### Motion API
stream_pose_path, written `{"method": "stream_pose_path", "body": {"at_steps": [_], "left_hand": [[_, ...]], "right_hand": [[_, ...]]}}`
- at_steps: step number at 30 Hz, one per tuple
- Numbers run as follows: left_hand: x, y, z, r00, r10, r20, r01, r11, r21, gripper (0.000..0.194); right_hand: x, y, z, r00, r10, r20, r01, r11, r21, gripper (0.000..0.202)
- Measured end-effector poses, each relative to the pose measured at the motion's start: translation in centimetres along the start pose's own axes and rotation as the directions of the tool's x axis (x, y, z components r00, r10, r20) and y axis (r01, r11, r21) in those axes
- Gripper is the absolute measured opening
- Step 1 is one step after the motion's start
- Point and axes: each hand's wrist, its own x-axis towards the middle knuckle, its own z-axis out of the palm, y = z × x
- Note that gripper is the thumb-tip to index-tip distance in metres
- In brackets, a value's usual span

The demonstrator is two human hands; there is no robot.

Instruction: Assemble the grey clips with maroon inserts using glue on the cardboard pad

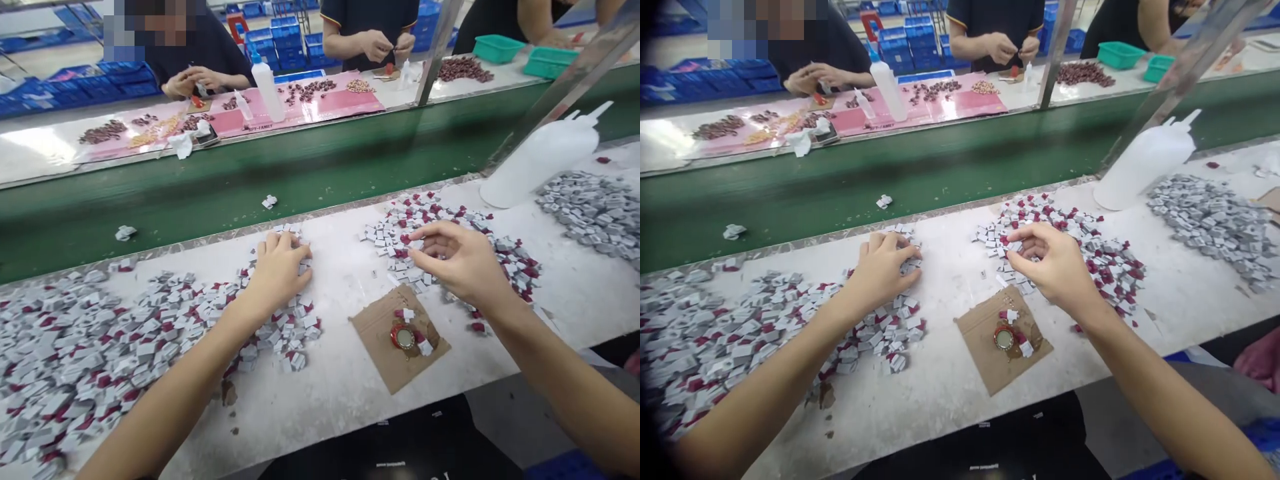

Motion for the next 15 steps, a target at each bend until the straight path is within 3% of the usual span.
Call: {"method": "stream_pose_path", "body": {"at_steps": [4,7,11,15], "left_hand": [[0.1,0.8,-0.1,0.996,0.002,-0.087,-0.012,0.994,-0.107,0.019],[-0.4,3.0,-1.0,0.992,0.027,-0.126,-0.080,0.894,-0.442,0.018],[-2.2,7.2,-1.6,0.988,0.091,0.124,0.066,0.477,-0.876,0.030],[-4.0,10.9,-0.1,0.951,0.196,0.240,0.216,0.135,-0.967,0.032]], "right_hand": [[-3.9,0.2,-1.4,0.989,0.147,-0.024,-0.138,0.965,0.225,0.024],[-5.9,0.3,-1.4,0.976,0.218,-0.018,-0.192,0.892,0.409,0.028],[-8.1,0.3,-1.1,0.960,0.279,0.004,-0.239,0.815,0.527,0.032],[-10.0,0.5,-0.8,0.953,0.301,-0.026,-0.238,0.802,0.548,0.032]]}}
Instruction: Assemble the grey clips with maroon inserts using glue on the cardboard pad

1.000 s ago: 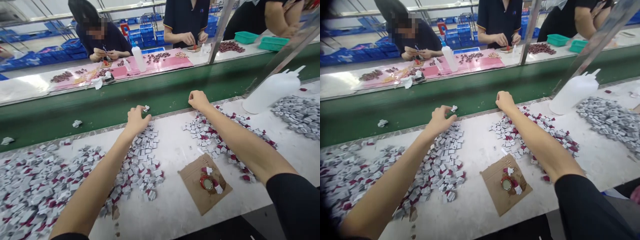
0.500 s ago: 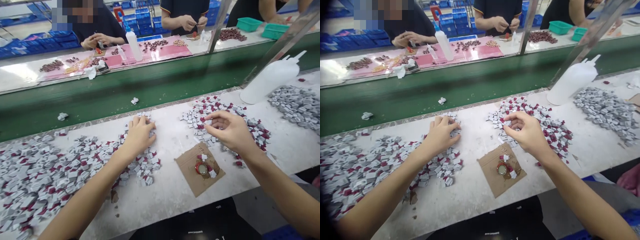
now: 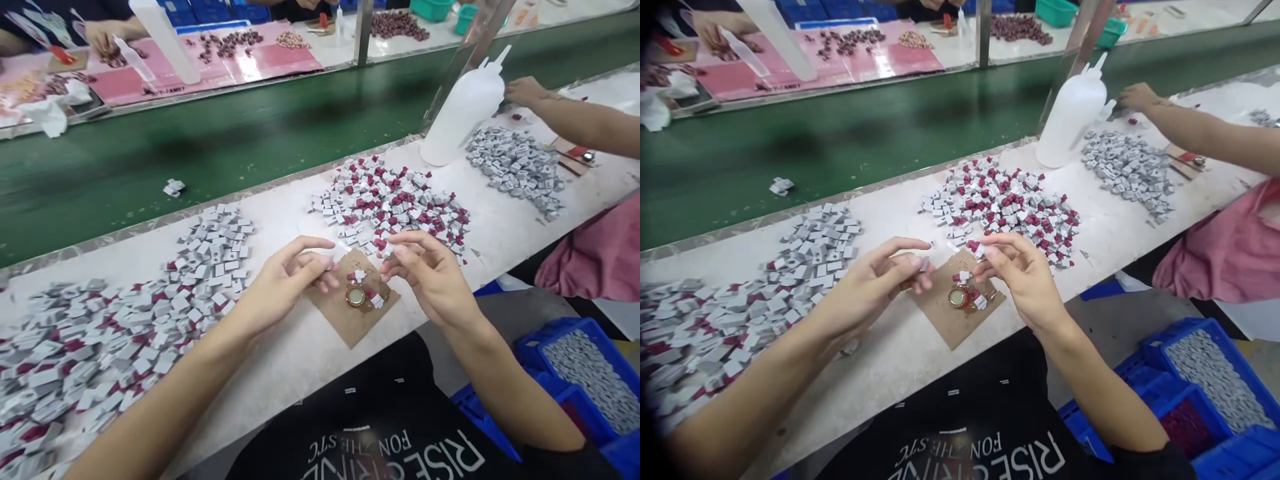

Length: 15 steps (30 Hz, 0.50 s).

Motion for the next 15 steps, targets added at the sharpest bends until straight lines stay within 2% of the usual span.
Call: {"method": "stream_pose_path", "body": {"at_steps": [4,9,12,15], "left_hand": [[0.1,-0.9,2.4,0.999,-0.049,0.011,0.050,0.983,-0.179,0.027],[0.0,-1.0,2.8,0.994,-0.104,0.024,0.107,0.968,-0.229,0.026],[-0.5,-1.4,2.0,0.999,-0.050,-0.009,0.049,0.997,-0.067,0.035],[-1.1,-1.9,1.2,0.994,0.081,-0.074,-0.059,0.962,0.265,0.038]], "right_hand": [[-1.4,0.8,-0.1,1.000,0.025,0.014,-0.025,1.000,-0.012,0.033],[-2.5,0.9,-0.1,1.000,0.018,0.003,-0.017,0.997,-0.071,0.034],[-3.0,1.0,-0.4,1.000,0.009,0.009,-0.009,0.997,-0.079,0.029],[-3.7,1.4,-0.8,1.000,0.007,0.002,-0.007,0.994,-0.112,0.025]]}}
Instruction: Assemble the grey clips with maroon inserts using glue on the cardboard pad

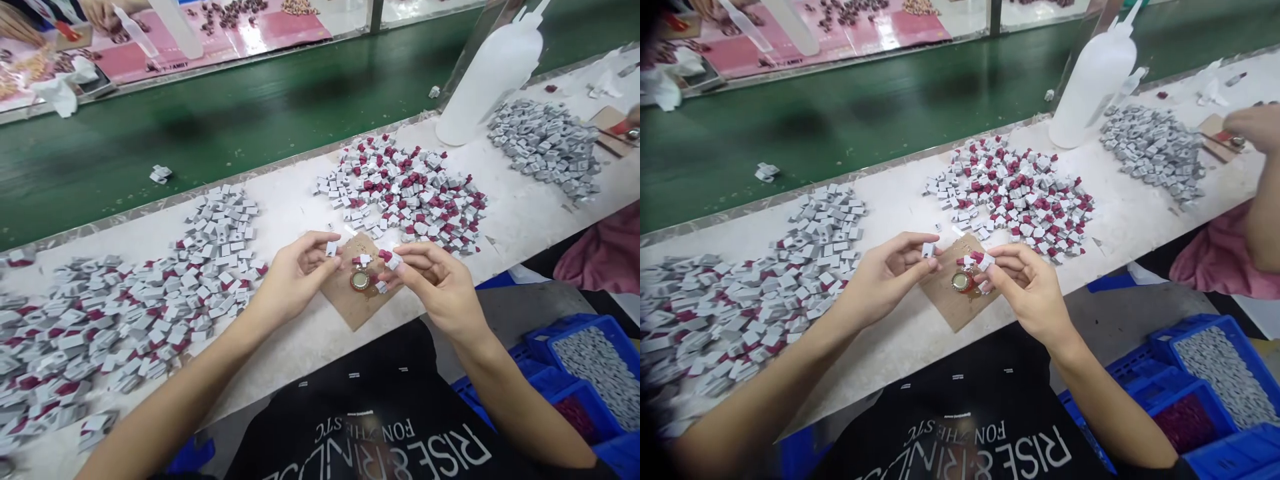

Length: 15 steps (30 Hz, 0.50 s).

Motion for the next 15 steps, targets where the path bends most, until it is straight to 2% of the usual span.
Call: {"method": "stream_pose_path", "body": {"at_steps": [2,4,8,11,15], "left_hand": [[-0.4,-0.3,-0.3,0.997,0.064,-0.050,-0.052,0.973,0.225,0.033],[-0.8,-0.5,-0.7,0.993,0.094,-0.077,-0.058,0.924,0.378,0.033],[-1.5,-0.6,-1.5,0.980,0.128,-0.151,-0.037,0.869,0.493,0.028],[-1.7,-1.0,-2.3,0.980,0.167,-0.112,-0.069,0.801,0.595,0.014],[-1.4,-2.2,-3.1,0.980,0.180,-0.084,-0.075,0.728,0.681,0.017]], "right_hand": [[-0.4,0.3,-0.2,1.000,-0.009,0.005,0.010,0.999,-0.041,0.023],[-0.7,0.6,-0.2,0.999,-0.020,0.031,0.022,0.997,-0.079,0.020],[-1.2,1.1,-0.1,0.997,-0.058,0.047,0.065,0.986,-0.152,0.014],[-1.4,1.6,-0.1,0.996,-0.078,0.044,0.085,0.975,-0.207,0.014],[-1.6,2.1,-0.2,0.996,-0.066,0.059,0.079,0.966,-0.248,0.013]]}}
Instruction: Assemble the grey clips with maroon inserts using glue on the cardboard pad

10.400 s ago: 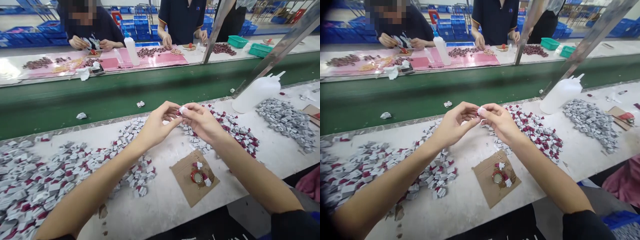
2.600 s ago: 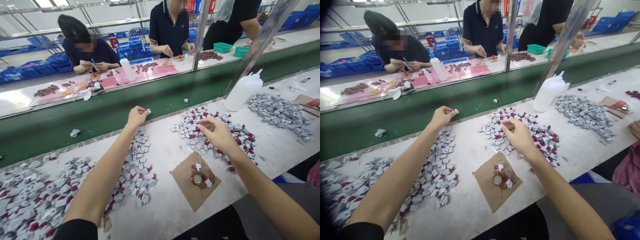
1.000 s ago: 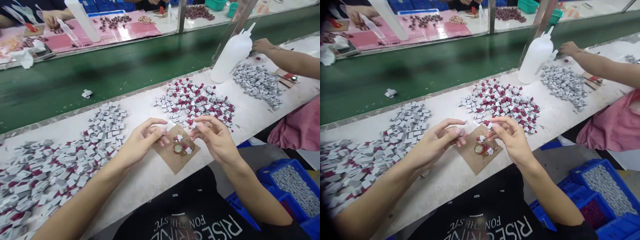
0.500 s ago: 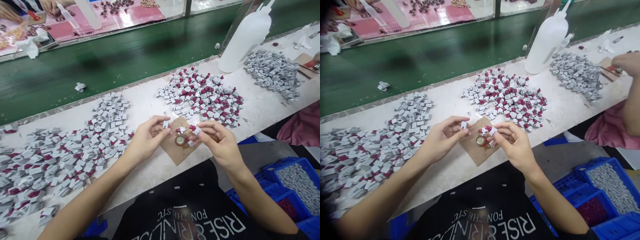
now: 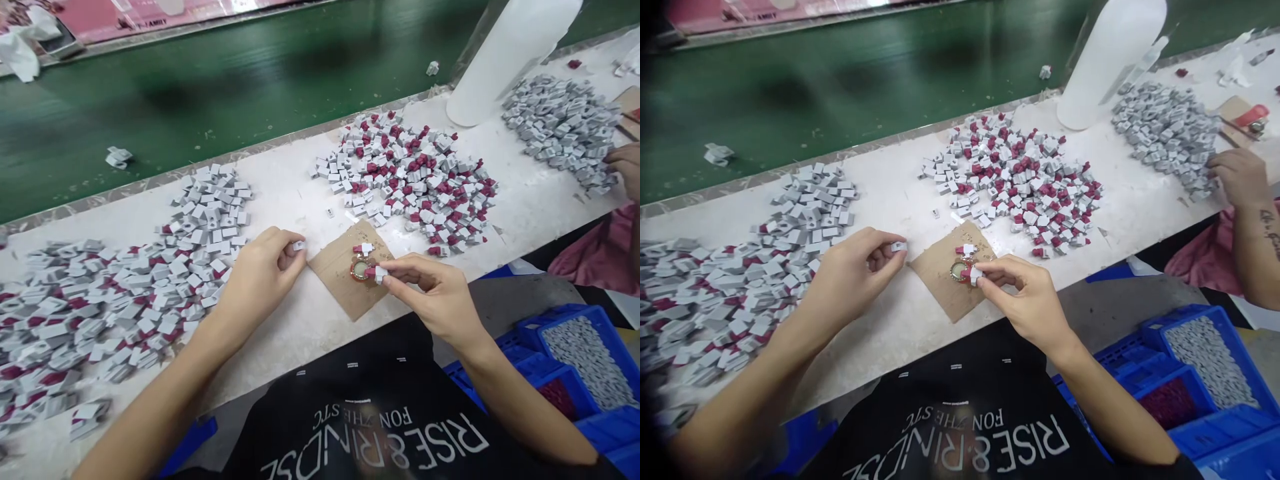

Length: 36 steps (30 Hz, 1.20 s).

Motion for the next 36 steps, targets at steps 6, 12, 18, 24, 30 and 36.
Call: {"method": "stream_pose_path", "body": {"at_steps": [6,12,18,24,30,36], "left_hand": [[0.3,-1.0,0.8,0.999,-0.022,0.038,0.023,1.000,-0.019,0.021],[0.2,-0.2,0.4,0.997,-0.079,0.003,0.078,0.975,-0.208,0.017],[0.8,1.0,0.1,0.986,-0.167,0.016,0.148,0.818,-0.556,0.024],[2.2,4.2,-0.7,0.987,-0.103,0.119,0.158,0.685,-0.712,0.021],[3.6,6.5,0.4,0.986,0.004,0.168,0.144,0.492,-0.859,0.038],[4.2,6.1,1.1,0.982,-0.009,0.187,0.172,0.432,-0.885,0.043]], "right_hand": [[0.0,0.0,0.3,0.999,-0.043,-0.029,0.043,0.999,0.010,0.013],[0.2,-0.1,0.6,0.995,-0.095,-0.021,0.093,0.993,-0.074,0.013],[0.5,-0.6,0.3,0.990,-0.107,-0.092,0.104,0.994,-0.037,0.012],[2.8,-1.7,0.5,0.985,-0.035,-0.169,0.085,0.950,0.299,0.010],[4.9,-2.7,1.9,0.989,-0.016,-0.148,0.087,0.870,0.486,0.016],[4.9,-2.2,2.3,0.987,0.023,-0.160,0.061,0.865,0.498,0.020]]}}
